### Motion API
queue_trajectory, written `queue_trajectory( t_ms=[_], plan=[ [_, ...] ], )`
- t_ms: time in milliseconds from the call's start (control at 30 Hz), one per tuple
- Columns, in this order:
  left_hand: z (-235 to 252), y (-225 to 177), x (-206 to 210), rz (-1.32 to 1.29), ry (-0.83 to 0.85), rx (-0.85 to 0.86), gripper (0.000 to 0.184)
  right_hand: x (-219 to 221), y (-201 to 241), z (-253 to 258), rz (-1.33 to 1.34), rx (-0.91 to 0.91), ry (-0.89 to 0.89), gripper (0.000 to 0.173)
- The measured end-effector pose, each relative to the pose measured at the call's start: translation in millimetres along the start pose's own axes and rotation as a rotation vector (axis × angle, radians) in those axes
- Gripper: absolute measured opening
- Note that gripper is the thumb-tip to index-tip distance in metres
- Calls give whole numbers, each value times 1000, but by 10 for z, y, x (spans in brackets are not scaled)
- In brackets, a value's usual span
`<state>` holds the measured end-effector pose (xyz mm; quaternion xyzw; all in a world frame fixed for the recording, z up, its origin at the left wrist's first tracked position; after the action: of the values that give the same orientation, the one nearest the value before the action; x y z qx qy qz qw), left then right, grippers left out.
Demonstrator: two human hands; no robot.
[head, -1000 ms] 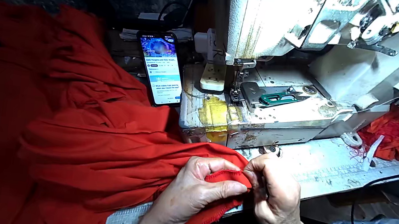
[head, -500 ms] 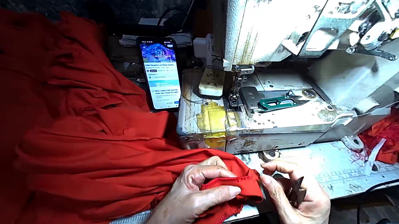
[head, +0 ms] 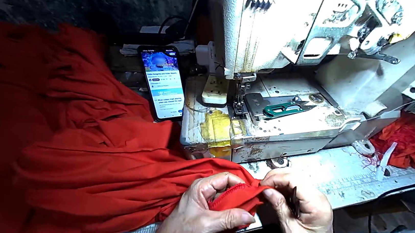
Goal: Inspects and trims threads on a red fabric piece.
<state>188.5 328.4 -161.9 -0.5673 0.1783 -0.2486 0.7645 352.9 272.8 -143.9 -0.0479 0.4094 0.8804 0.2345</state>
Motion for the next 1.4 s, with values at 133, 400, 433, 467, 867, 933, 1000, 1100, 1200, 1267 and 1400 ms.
queue_trajectory(
  t_ms=[133, 400, 433, 467, 867, 933, 1000, 1100, 1200, 1267, 1400],
  plan=[
    [6, 2, -11, 129, -112, 17, 13, 66, 8, 19, -84, -14, -13, 11],
    [10, 21, -35, 167, -125, 0, 8, 101, -14, -17, -173, 18, -105, 9],
    [7, 29, -39, 149, -122, -20, 7, 113, -21, -19, -179, 28, -107, 9],
    [6, 37, -42, 126, -115, -33, 6, 127, -29, -22, -184, 36, -106, 9],
    [6, 31, -70, 117, -151, -2, 11, 79, -12, -15, -87, -31, 6, 11],
    [4, 34, -71, 135, -160, -16, 10, 76, 5, -22, -161, -59, -48, 11],
    [-2, 33, -76, 118, -194, -26, 12, 95, 90, -38, -194, -134, -48, 12],
    [-17, 20, -90, 26, -211, 8, 17, 125, 200, -100, -216, -182, 20, 11],
    [-3, 18, -77, -33, -140, 47, 17, 79, 160, -175, -139, -102, 36, 17],
    [-8, 10, -68, -31, -111, 73, 17, 3, 98, -215, -33, -13, -15, 20],
    [-9, -44, -61, 13, -37, 114, 23, 21, 65, -120, 139, 151, 37, 36]
  ],
)
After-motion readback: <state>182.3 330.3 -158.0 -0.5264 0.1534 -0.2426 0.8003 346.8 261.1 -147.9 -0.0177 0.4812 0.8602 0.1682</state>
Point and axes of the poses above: each hand's wrist, its own z-axis towards the middle knuckle, its own x-axis out of the palm, y = z × x, the point moved 7 cm from there along z, towards the middle knuckle, and after that the axes turned 3 degrees about -z, right-handed, at the moved point
